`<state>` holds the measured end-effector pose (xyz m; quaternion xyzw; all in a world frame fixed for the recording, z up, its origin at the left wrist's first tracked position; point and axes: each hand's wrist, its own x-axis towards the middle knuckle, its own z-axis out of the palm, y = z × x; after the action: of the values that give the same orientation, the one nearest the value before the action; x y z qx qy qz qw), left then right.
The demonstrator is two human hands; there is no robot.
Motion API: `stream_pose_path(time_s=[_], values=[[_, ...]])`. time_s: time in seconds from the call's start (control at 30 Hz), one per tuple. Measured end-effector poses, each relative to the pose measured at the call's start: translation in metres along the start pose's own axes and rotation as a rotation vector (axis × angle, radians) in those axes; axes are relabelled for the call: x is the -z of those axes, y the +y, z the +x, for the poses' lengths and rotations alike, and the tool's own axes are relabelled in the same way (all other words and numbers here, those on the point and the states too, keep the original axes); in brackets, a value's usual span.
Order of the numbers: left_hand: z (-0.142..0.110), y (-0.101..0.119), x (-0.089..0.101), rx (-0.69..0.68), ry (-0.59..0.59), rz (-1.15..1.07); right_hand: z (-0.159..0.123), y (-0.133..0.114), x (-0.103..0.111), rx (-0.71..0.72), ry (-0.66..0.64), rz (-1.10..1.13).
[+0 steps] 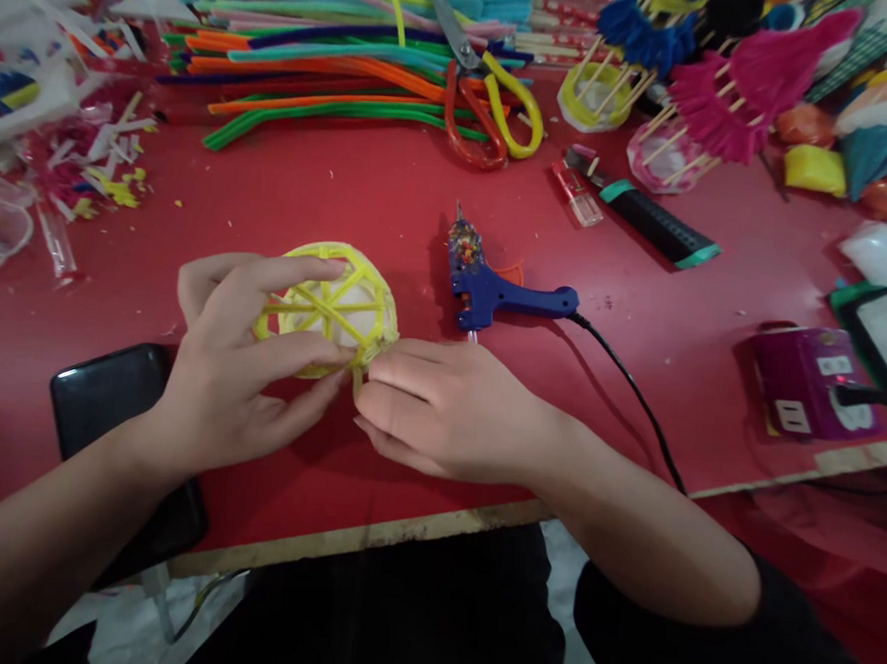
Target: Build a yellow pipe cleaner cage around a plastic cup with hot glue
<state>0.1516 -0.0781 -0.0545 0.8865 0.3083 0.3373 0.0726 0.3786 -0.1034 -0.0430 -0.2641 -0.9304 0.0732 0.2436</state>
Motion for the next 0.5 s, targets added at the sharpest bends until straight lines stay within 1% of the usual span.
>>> stream_pose_path(time_s=[0.07, 0.13, 0.2, 0.27, 0.33, 0.4, 0.47, 0.5], values=[[0.000, 0.000, 0.000, -0.012, 0.009, -0.009, 0.000, 0.000, 0.001, 0.007, -0.019, 0.007], [0.000, 0.000, 0.000, -0.011, 0.005, -0.014, -0.001, 0.003, 0.006, -0.006, -0.035, 0.052], [0.001, 0.000, 0.001, 0.006, -0.011, -0.012, -0.003, 0.008, 0.015, -0.071, -0.007, 0.100], [0.001, 0.000, 0.001, 0.023, -0.019, -0.011, -0.010, 0.017, 0.026, -0.209, 0.049, 0.067], [0.000, 0.000, 0.001, 0.029, -0.023, -0.014, -0.021, 0.027, 0.033, -0.399, 0.066, -0.071], [0.000, -0.001, 0.000, 0.026, -0.011, -0.022, -0.035, 0.039, 0.033, -0.579, 0.005, -0.210], [-0.001, -0.001, -0.001, 0.029, 0.005, -0.030, -0.046, 0.048, 0.029, -0.698, -0.114, -0.282], [-0.001, -0.001, -0.001, 0.035, 0.007, -0.034, -0.050, 0.052, 0.026, -0.739, -0.150, -0.307]])
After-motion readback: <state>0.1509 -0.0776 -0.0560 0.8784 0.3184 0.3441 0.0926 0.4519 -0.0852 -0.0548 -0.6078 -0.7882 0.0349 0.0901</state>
